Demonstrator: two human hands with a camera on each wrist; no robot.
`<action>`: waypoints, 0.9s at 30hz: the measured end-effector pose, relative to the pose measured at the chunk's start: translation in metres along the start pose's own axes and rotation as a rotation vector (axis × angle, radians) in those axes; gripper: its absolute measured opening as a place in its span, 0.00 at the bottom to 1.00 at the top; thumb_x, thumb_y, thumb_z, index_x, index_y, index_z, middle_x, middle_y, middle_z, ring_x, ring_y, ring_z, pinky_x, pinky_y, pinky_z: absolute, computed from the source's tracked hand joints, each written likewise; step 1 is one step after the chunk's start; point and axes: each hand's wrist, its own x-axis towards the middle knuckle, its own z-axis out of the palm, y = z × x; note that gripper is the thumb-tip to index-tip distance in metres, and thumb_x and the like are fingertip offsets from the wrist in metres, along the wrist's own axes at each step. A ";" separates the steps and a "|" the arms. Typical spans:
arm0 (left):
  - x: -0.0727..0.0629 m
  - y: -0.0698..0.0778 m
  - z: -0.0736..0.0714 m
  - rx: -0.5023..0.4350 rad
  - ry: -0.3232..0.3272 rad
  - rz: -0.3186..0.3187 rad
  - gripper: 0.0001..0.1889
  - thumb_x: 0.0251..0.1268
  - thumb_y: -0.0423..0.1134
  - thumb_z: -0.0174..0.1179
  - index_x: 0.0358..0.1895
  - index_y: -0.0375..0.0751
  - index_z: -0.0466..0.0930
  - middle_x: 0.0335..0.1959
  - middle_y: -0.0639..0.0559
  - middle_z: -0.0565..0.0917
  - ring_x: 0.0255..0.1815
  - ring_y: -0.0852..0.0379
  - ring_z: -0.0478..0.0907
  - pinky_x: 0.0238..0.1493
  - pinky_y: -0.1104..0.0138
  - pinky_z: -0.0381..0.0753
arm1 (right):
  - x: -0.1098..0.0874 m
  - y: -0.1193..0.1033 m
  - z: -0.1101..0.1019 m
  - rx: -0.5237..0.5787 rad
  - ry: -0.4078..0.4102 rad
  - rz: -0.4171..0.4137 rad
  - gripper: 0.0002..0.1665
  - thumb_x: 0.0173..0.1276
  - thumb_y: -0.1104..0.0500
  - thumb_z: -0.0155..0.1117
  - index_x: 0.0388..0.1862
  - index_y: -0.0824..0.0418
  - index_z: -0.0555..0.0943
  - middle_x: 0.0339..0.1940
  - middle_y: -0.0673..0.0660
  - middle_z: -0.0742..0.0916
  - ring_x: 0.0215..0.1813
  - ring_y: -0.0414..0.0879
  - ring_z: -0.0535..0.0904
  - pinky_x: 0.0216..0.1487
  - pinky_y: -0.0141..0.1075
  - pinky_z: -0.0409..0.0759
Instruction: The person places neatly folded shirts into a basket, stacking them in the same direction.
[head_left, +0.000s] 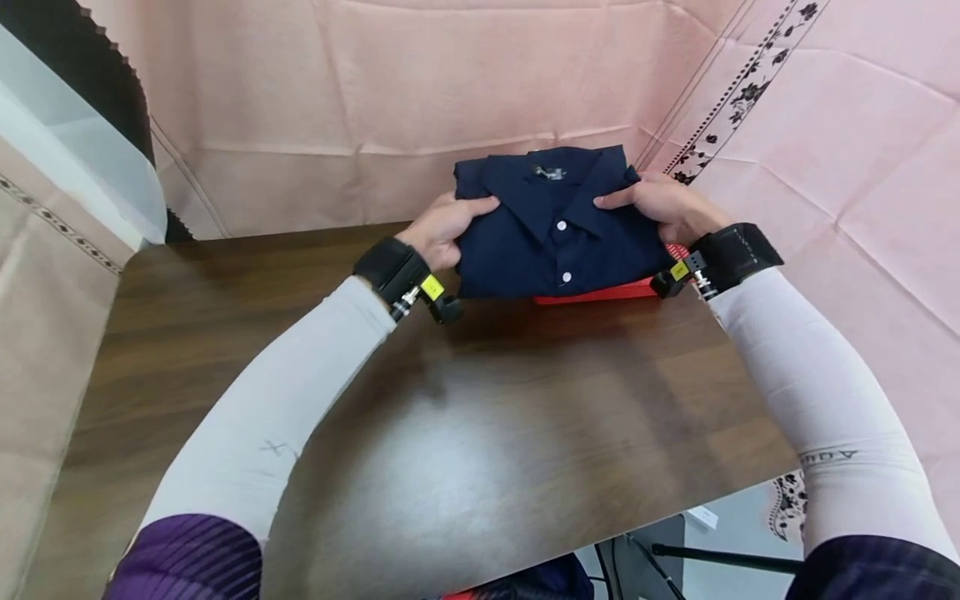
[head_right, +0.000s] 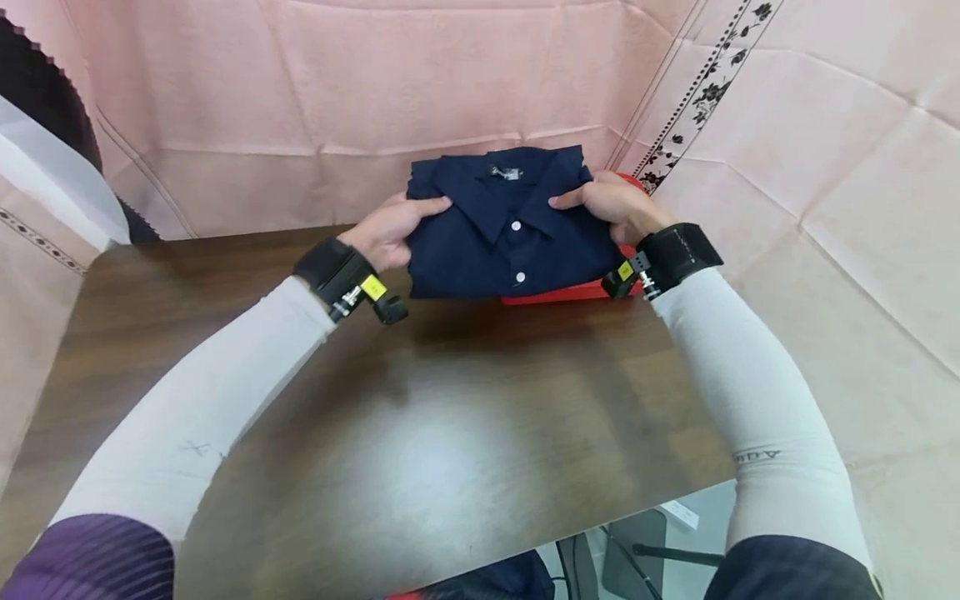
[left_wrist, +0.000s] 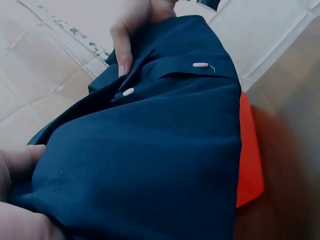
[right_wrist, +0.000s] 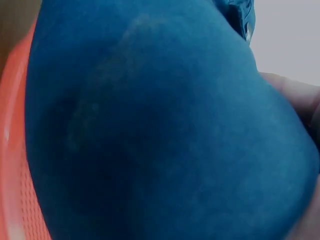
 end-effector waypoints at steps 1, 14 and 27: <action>0.006 0.002 0.005 0.004 0.008 0.003 0.19 0.82 0.38 0.60 0.69 0.41 0.74 0.65 0.48 0.83 0.57 0.52 0.83 0.61 0.58 0.83 | 0.001 -0.001 -0.005 -0.027 0.016 0.006 0.22 0.75 0.54 0.73 0.59 0.56 0.73 0.47 0.46 0.85 0.46 0.41 0.84 0.48 0.36 0.86; 0.064 -0.003 0.064 0.045 0.050 0.034 0.26 0.80 0.40 0.62 0.76 0.47 0.69 0.72 0.52 0.79 0.68 0.53 0.79 0.68 0.62 0.79 | 0.016 0.000 -0.057 -0.257 0.185 0.024 0.52 0.80 0.48 0.63 0.89 0.58 0.44 0.89 0.59 0.54 0.80 0.54 0.58 0.86 0.53 0.52; 0.093 -0.037 0.082 0.036 0.024 0.086 0.33 0.85 0.41 0.55 0.85 0.48 0.56 0.83 0.50 0.65 0.81 0.50 0.64 0.79 0.58 0.67 | 0.042 0.035 -0.076 -0.374 0.414 -0.083 0.46 0.77 0.52 0.68 0.83 0.68 0.57 0.84 0.69 0.61 0.84 0.61 0.58 0.85 0.54 0.55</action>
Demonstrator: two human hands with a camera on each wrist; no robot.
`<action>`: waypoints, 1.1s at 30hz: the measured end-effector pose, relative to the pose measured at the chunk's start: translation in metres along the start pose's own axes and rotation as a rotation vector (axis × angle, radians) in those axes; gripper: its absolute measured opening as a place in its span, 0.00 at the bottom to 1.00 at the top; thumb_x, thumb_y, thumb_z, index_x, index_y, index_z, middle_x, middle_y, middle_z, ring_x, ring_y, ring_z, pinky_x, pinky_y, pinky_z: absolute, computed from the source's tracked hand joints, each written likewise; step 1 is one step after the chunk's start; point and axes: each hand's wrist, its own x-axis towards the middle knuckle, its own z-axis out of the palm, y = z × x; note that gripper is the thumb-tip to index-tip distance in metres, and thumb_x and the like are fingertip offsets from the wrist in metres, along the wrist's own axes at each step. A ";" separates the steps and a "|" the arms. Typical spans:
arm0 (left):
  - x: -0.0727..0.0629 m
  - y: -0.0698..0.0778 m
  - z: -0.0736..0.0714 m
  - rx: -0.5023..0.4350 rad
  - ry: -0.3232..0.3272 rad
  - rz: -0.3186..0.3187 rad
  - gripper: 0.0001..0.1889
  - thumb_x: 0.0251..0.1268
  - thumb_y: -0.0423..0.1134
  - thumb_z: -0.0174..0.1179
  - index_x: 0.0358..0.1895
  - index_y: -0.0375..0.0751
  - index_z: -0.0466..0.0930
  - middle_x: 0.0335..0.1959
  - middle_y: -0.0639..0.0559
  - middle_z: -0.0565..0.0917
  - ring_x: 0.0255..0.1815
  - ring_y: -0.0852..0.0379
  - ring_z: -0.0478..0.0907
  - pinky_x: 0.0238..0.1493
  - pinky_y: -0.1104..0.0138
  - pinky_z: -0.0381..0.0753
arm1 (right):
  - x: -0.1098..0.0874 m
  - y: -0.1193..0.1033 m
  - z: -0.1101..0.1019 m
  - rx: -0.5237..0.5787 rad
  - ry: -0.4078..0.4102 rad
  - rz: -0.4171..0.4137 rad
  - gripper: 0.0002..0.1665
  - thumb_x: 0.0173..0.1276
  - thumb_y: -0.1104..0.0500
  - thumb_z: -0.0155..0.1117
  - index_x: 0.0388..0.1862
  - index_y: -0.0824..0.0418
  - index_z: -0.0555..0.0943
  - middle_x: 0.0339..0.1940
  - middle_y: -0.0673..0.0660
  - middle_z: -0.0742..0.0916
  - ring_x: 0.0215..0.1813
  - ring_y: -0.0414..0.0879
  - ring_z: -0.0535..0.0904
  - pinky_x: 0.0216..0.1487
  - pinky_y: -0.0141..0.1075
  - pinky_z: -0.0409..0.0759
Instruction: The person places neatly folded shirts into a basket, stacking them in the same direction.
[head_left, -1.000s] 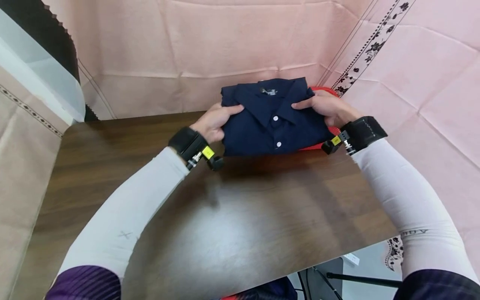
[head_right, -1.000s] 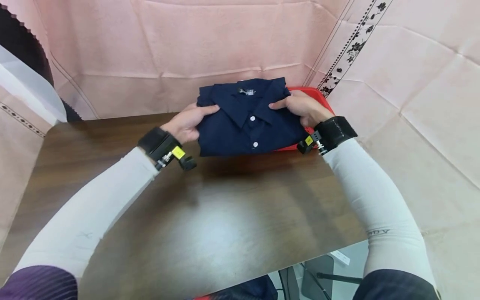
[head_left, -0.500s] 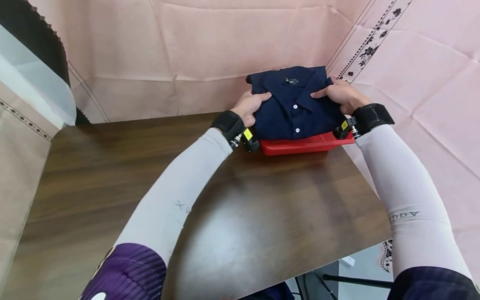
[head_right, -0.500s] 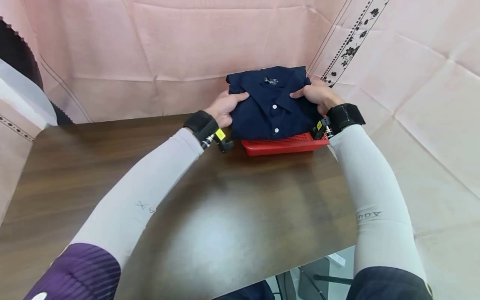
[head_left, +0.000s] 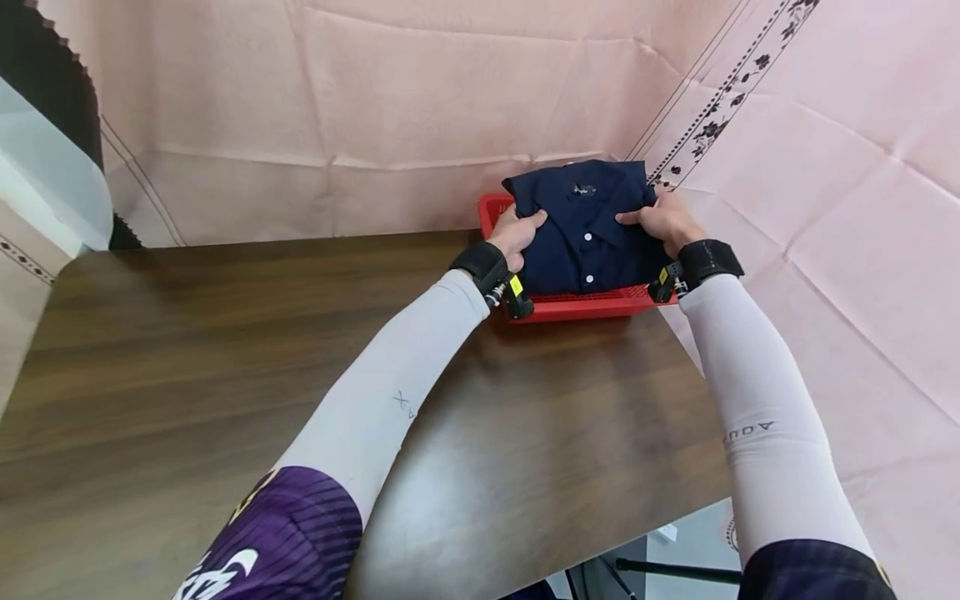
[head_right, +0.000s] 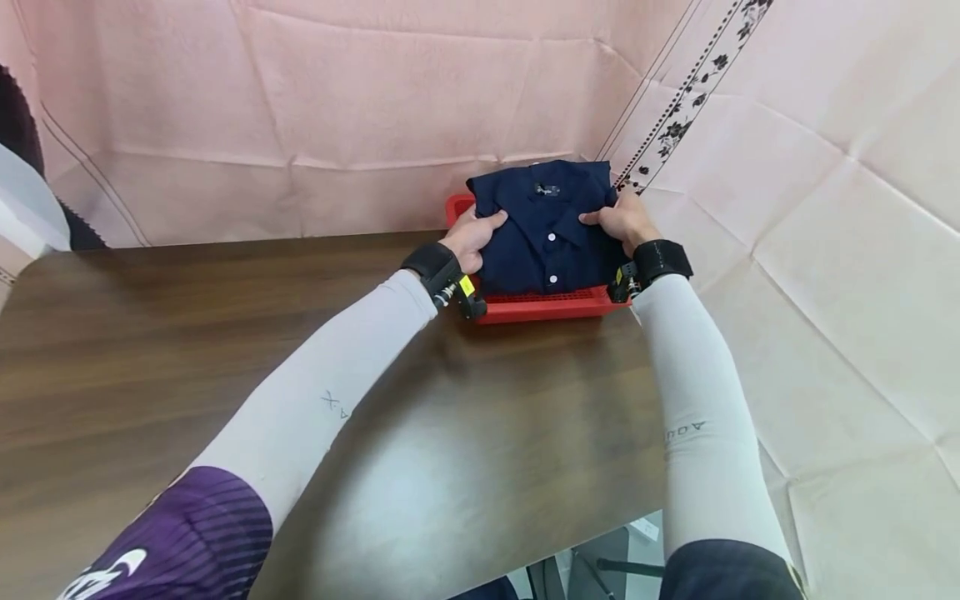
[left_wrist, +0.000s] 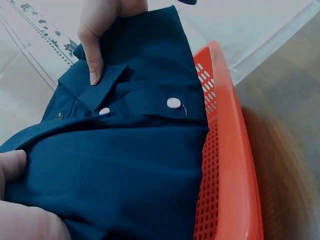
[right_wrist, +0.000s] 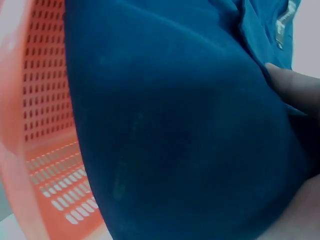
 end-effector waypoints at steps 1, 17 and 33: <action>0.001 -0.002 0.001 0.007 0.010 -0.002 0.34 0.85 0.42 0.54 0.86 0.49 0.53 0.85 0.51 0.61 0.83 0.50 0.60 0.81 0.58 0.63 | 0.002 0.002 0.002 -0.002 0.007 -0.001 0.40 0.77 0.52 0.68 0.78 0.68 0.63 0.83 0.70 0.63 0.83 0.61 0.60 0.84 0.54 0.57; 0.006 -0.007 0.012 0.234 0.057 -0.148 0.37 0.86 0.37 0.51 0.88 0.42 0.43 0.88 0.52 0.52 0.86 0.53 0.51 0.85 0.59 0.56 | 0.020 0.027 0.013 -0.159 -0.105 0.020 0.42 0.81 0.56 0.63 0.80 0.79 0.58 0.81 0.76 0.65 0.79 0.68 0.62 0.84 0.57 0.57; -0.016 0.011 0.020 0.272 -0.016 -0.001 0.35 0.82 0.41 0.58 0.86 0.47 0.55 0.86 0.54 0.59 0.84 0.55 0.57 0.84 0.62 0.57 | 0.029 0.041 0.006 -0.580 0.053 -0.138 0.29 0.75 0.55 0.62 0.58 0.80 0.69 0.53 0.79 0.80 0.59 0.75 0.77 0.67 0.65 0.74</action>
